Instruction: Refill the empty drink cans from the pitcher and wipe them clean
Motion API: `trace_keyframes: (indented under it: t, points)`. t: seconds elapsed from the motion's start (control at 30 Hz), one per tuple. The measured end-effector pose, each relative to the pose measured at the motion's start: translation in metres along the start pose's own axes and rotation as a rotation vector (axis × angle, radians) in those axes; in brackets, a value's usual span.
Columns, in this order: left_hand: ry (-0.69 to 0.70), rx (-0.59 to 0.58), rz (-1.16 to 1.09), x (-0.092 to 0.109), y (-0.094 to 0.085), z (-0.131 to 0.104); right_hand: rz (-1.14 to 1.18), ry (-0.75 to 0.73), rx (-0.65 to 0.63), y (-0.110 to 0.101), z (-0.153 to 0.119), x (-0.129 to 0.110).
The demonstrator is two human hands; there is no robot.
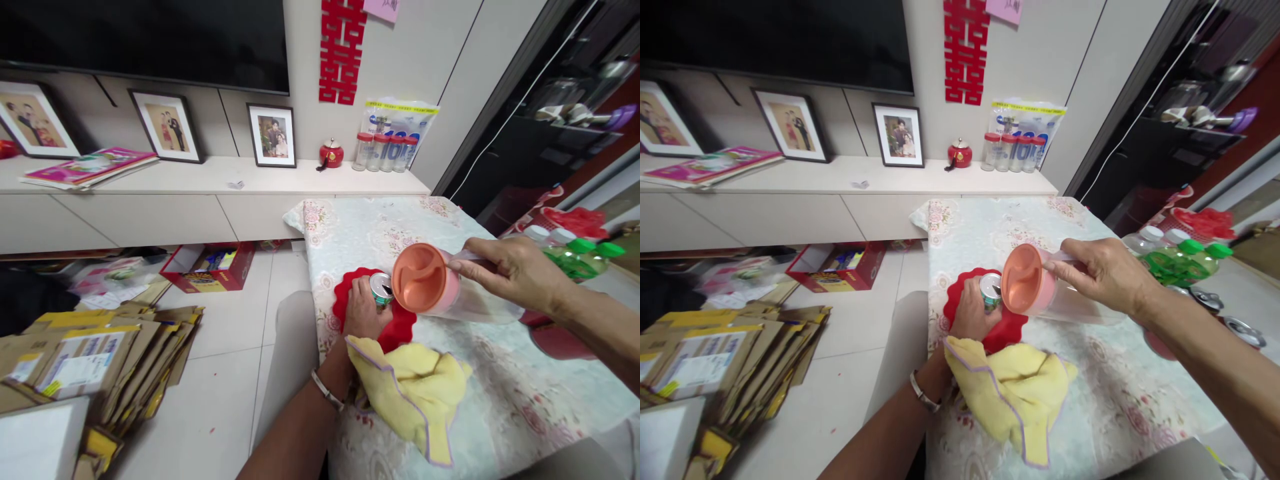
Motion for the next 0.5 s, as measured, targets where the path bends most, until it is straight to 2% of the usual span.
trace_keyframes:
  t: [0.2, 0.5]
  points:
    - [-0.002, -0.07, 0.032, 0.002, 0.0019, -0.0003, 0.003, -0.006, 0.024, -0.0014, 0.0004, -0.0002]
    - [0.033, -0.032, 0.002, -0.0018, 0.0057, -0.0002, -0.011, -0.049, 0.029, -0.0034, 0.0018, -0.0052]
Point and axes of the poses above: each hand's wrist, its own z-axis towards the middle knuckle, its own y-axis out of the palm, x = y × z, the point moved 7 cm from there along z, towards the middle knuckle, and after that the axes turned 7 degrees about -z, right-handed, at the moved point
